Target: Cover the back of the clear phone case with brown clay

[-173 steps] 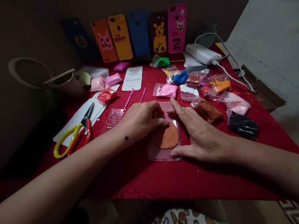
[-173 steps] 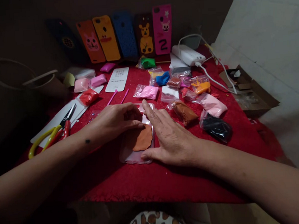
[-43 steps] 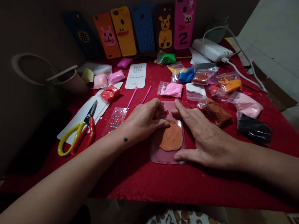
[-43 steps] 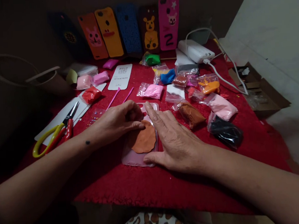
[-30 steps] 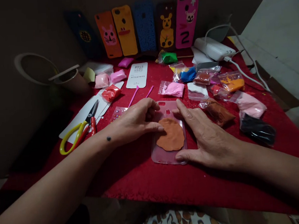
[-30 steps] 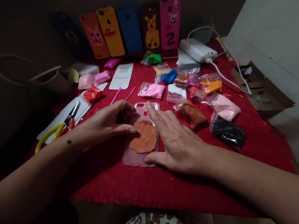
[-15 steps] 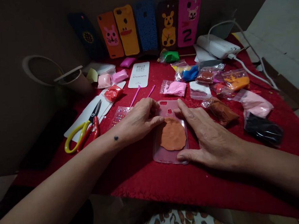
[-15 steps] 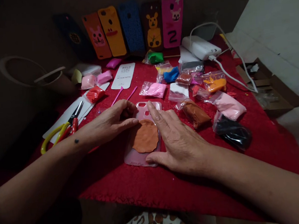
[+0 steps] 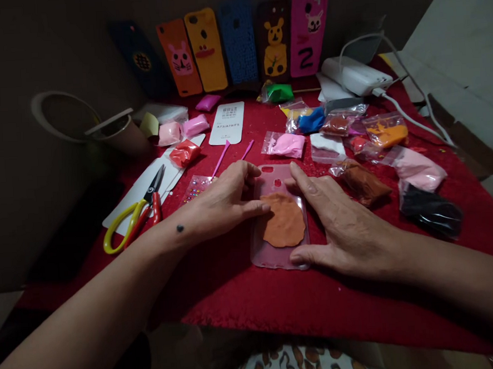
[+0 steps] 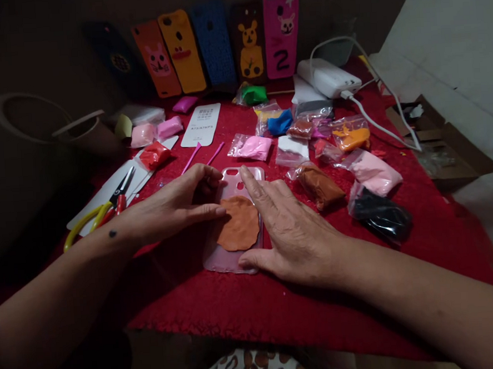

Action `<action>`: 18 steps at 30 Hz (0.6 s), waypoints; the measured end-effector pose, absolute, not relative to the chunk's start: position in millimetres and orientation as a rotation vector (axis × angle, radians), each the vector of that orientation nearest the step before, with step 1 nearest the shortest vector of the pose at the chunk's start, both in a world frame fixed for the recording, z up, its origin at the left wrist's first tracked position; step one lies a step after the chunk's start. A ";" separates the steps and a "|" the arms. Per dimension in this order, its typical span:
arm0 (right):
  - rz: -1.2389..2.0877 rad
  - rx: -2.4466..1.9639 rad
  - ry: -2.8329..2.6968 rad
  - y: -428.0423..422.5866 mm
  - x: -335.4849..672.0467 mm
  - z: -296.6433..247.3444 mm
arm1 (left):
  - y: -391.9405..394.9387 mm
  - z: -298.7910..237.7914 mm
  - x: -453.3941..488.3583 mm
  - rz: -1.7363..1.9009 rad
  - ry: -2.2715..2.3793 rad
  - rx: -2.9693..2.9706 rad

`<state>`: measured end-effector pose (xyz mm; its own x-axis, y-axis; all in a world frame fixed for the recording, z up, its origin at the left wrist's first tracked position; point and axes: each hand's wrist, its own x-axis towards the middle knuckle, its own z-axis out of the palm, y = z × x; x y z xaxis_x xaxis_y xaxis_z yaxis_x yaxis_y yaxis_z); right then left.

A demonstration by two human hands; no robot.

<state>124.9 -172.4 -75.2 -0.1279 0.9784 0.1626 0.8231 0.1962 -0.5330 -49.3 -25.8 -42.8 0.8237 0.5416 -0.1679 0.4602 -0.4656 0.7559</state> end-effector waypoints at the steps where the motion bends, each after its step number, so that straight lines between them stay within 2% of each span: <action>1: 0.437 -1.677 -2.003 -172.4 124.8 -75.3 | -25.7 -42.4 -49.8 0.107 0.747 2.157; 7: 0.459 -1.696 -1.988 -172.7 124.5 -74.6 | -23.7 -43.4 -49.1 0.096 0.766 2.256; 12: 0.472 -1.688 -1.993 -172.9 125.0 -73.8 | -23.1 -40.9 -49.3 0.093 0.737 2.089; 18: 0.444 -1.690 -1.993 -172.7 123.7 -72.4 | -25.3 -51.1 -44.4 0.204 0.836 2.192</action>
<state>123.7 -172.7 -72.4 -0.1170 0.9811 0.1540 0.8232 0.1825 -0.5376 -44.4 -25.3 -51.1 0.7722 0.6251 -0.1138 0.5023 -0.4910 0.7118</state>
